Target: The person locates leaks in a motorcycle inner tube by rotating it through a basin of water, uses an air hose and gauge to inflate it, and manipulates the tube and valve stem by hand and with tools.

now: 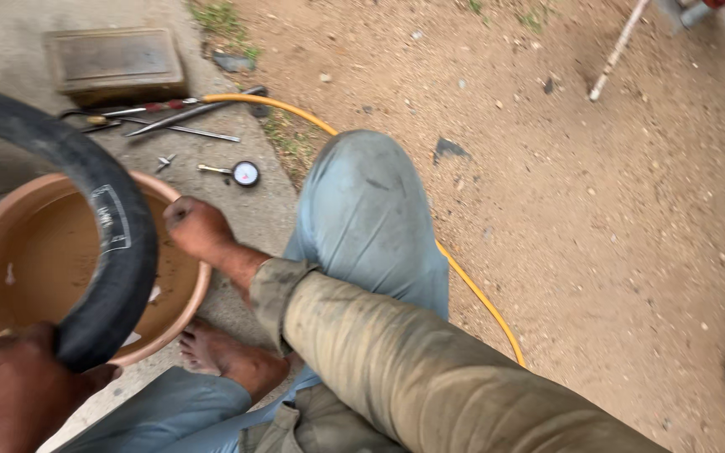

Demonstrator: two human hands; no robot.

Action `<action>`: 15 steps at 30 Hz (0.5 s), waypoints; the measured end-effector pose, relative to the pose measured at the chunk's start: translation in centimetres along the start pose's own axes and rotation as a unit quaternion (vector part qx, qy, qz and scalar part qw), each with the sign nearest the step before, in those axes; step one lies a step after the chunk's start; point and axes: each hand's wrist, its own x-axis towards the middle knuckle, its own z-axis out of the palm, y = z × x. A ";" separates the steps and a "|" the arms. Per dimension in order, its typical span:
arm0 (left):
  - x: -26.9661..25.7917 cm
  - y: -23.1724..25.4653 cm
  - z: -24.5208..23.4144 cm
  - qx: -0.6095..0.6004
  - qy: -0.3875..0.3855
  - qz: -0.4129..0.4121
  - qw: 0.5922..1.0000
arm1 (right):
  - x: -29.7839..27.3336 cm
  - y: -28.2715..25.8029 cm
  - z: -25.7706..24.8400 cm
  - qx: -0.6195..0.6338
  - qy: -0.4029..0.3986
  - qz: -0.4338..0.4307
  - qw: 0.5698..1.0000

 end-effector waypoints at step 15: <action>-2.3 -1.0 2.9 -0.301 0.015 -0.011 0.954 | -1.4 -10.0 -43.8 0.068 0.121 -0.072 0.988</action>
